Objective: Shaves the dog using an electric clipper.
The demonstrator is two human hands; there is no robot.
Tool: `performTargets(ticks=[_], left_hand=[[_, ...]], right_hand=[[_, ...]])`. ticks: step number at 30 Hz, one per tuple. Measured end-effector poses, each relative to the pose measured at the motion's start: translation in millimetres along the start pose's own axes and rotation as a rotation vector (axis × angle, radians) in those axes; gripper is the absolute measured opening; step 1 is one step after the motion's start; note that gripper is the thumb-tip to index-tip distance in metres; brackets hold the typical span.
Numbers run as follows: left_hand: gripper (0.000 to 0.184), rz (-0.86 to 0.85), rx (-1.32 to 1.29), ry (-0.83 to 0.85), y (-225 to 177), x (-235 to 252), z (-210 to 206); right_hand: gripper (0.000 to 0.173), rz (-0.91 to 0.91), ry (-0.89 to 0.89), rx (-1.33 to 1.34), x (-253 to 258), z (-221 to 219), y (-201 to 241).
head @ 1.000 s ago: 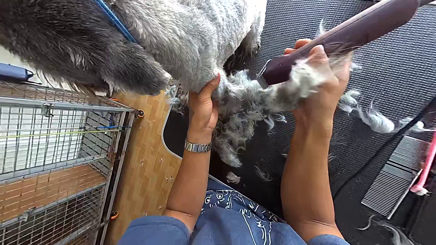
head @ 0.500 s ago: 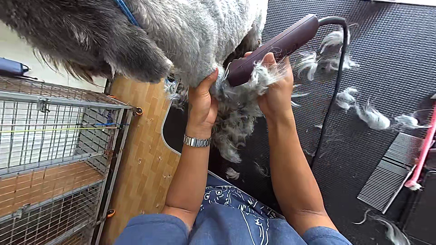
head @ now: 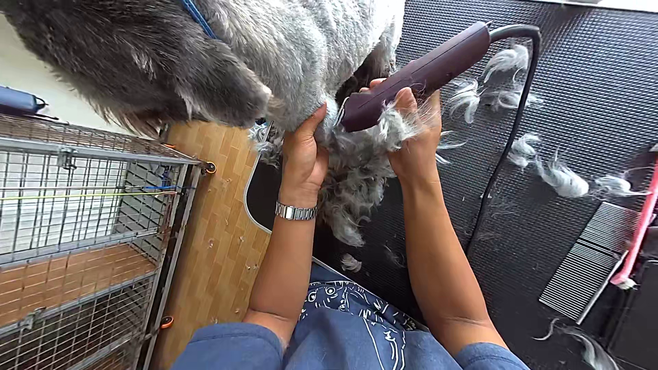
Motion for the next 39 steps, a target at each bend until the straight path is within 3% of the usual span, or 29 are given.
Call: performTargets(ticks=[5, 9, 12, 20, 26, 33, 37, 39], left_hand=[[0.024, 0.003, -0.008, -0.004, -1, 3, 2], [0.023, 0.013, -0.024, -0.009, -2, 4, 1], [0.021, 0.025, -0.014, 0.017, -1, 4, 1], [0.026, 0.004, -0.032, 0.004, -3, 5, 0], [0.025, 0.031, -0.038, -0.003, -4, 6, -1], [0.028, 0.026, -0.035, -0.012, -4, 4, -3], [0.032, -0.041, -0.021, -0.08, -3, 2, -9], [0.035, -0.074, 0.014, -0.109, -2, 1, -9]], right_hand=[[0.064, 0.025, 0.232, -0.108, -1, -2, 12], [0.058, 0.252, 0.142, -0.121, 3, 0, 24], [0.067, 0.312, 0.136, -0.154, 3, -6, 33], [0.072, 0.172, 0.345, -0.272, -9, -19, 32], [0.07, 0.263, 0.298, -0.106, 0, -17, 39], [0.062, 0.091, 0.481, -0.099, -4, -4, 28], [0.061, 0.135, 0.34, -0.018, -1, 15, 50], [0.069, 0.13, 0.247, -0.17, -5, 27, 61]])
Point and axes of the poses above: each hand's wrist, its own x-axis towards the middle knuckle, its own z-axis out of the back of the hand, y = z × x, the point moved 3 cm from there along x, towards the middle knuckle, and after that the axes turned 4 degrees about -x, right-handed, at the moved point
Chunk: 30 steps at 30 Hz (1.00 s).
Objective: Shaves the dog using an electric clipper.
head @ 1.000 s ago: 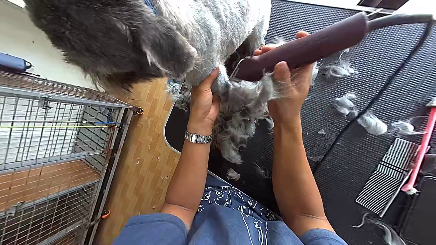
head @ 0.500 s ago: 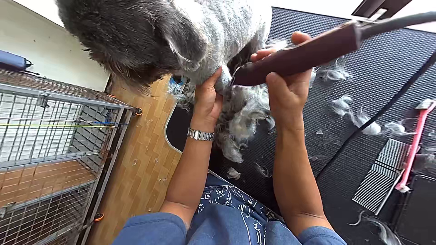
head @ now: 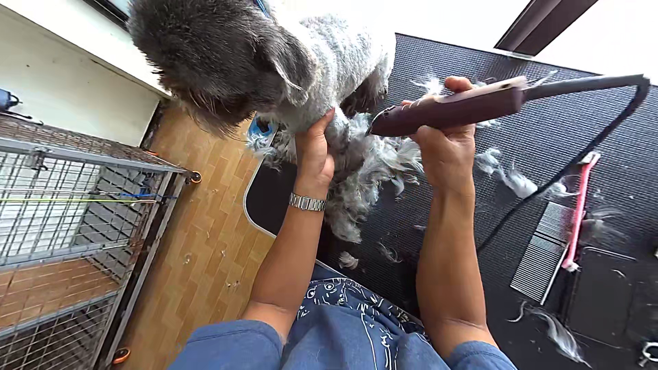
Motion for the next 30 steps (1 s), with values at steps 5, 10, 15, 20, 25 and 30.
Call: performTargets(ticks=[5, 10, 15, 20, 25, 30], left_hand=[[0.039, -0.04, -0.001, -0.025, 2, -3, -4], [0.039, -0.046, 0.006, -0.033, 3, -6, -5], [0.04, -0.051, -0.002, -0.055, 4, -5, -6], [0.041, -0.036, -0.049, -0.066, 3, -6, -5], [0.043, -0.04, -0.021, -0.016, 5, 1, 6], [0.037, -0.038, 0.019, 0.007, 0, 2, 6]], right_hand=[[0.072, -0.111, -0.329, -0.144, -26, -3, 13], [0.056, -0.043, -0.554, -0.208, -38, -36, 7], [0.072, 0.025, -0.349, -0.055, -42, -52, 2], [0.078, 0.064, -0.299, -0.003, -40, -53, -26], [0.075, -0.019, -0.114, -0.066, -19, -38, -37], [0.081, -0.06, -0.162, 0.124, -15, -32, -30]])
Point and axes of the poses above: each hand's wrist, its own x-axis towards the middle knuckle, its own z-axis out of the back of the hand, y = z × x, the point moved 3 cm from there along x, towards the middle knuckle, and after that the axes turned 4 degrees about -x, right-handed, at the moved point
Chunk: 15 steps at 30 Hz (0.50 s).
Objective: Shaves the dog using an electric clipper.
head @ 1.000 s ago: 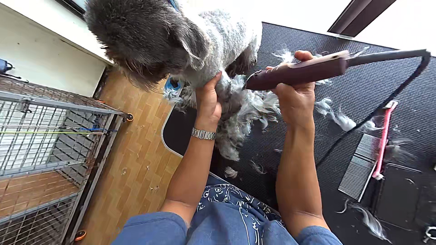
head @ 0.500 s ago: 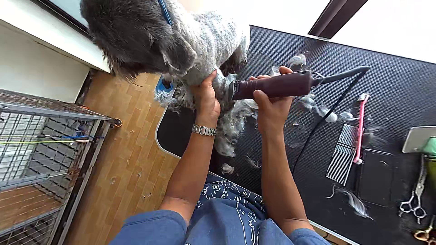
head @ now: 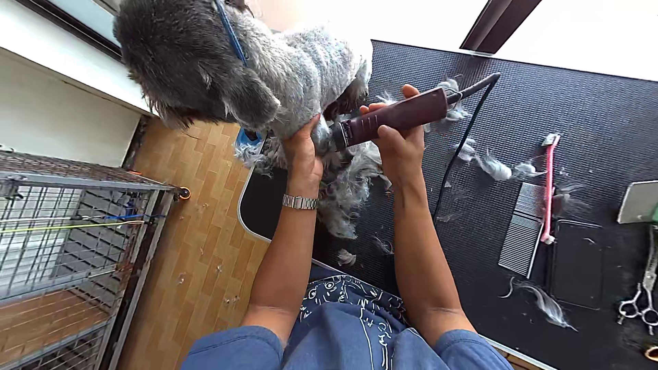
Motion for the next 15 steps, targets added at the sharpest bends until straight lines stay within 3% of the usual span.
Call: performTargets(ticks=[8, 13, 15], left_hand=[[0.02, 0.019, -0.021, 0.065, -5, 4, 1], [0.015, 0.037, 0.003, 0.081, -12, 1, -4], [0.014, 0.043, 0.015, 0.075, -14, 1, -4]], right_hand=[[0.076, -0.057, 0.15, -0.1, 18, 2, -13], [0.078, -0.087, 0.018, 0.025, 24, 7, -6], [0.078, -0.104, 0.056, 0.063, 28, 3, -4]])
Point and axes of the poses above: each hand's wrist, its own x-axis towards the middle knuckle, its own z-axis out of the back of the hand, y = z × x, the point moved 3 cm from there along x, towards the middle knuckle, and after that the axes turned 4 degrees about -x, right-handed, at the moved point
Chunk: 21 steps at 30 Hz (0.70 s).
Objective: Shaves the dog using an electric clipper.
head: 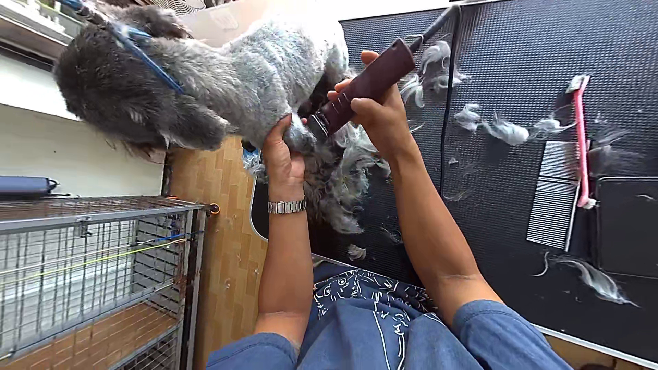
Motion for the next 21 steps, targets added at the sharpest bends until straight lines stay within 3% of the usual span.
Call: performTargets(ticks=[7, 14, 19, 21], left_hand=[[0.011, -0.007, 0.004, 0.048, -2, 1, 3], [0.015, -0.007, -0.027, 0.071, -6, -2, -4], [0.015, 0.013, -0.039, 0.081, -7, -2, -6], [0.014, 0.03, -0.043, 0.078, -7, -2, -8]], right_hand=[[0.079, -0.137, 0.181, -0.244, 28, -3, -9], [0.072, -0.145, 0.146, -0.119, 33, -4, -3], [0.074, -0.178, 0.258, -0.408, 39, -10, -6], [0.073, -0.149, 0.147, -0.456, 33, -8, 3]])
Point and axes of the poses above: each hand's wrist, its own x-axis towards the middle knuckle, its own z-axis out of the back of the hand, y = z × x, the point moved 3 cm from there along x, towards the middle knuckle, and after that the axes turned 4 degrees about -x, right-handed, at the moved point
